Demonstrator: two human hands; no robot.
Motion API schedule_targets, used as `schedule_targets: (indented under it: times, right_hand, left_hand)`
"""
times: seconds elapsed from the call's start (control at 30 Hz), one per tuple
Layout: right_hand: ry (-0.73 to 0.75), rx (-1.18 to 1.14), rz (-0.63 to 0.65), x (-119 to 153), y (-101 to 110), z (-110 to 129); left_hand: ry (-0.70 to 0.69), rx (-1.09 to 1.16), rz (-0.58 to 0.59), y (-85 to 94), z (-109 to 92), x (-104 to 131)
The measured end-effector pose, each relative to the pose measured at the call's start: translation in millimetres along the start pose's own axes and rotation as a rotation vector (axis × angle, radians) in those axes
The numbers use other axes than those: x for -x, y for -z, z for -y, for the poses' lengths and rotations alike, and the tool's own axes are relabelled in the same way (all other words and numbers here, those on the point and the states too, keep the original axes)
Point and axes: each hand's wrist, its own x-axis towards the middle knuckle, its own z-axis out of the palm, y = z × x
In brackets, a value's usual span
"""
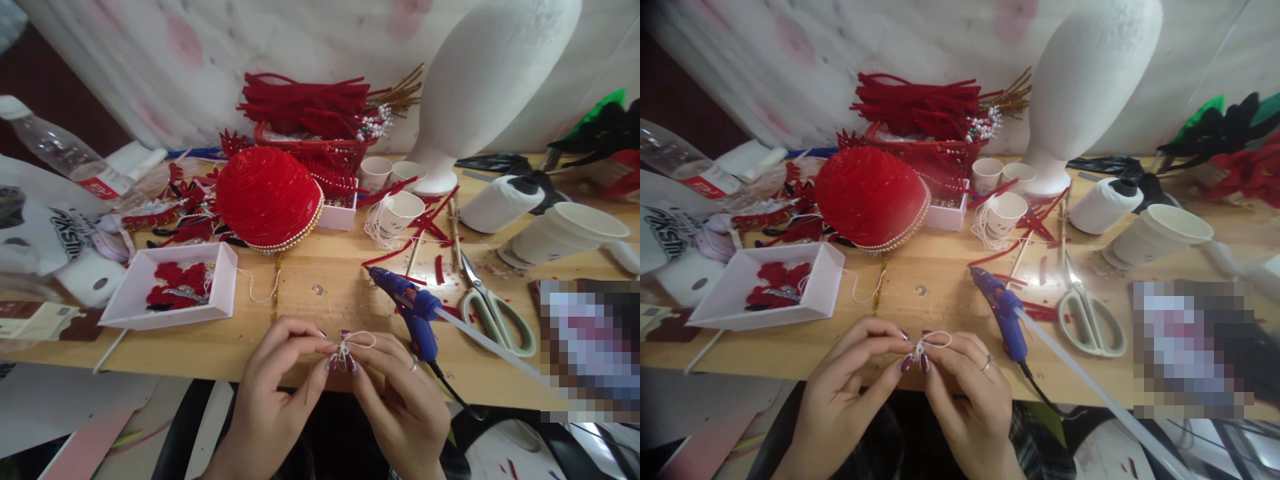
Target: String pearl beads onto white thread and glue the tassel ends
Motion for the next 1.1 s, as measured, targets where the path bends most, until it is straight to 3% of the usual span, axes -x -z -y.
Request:
schedule_targets:
  times: [0.6,1.1]
  right_hand:
    - [0.01,0.005,0.021,3,1,0]
    - [-0.03,0.044,-0.016,2,1,-4]
  left_hand:
    - [-0.336,-0.293,-0.085,-4.0,-4,-1]
    - [-0.318,-0.374,-0.137,5.1,5,3]
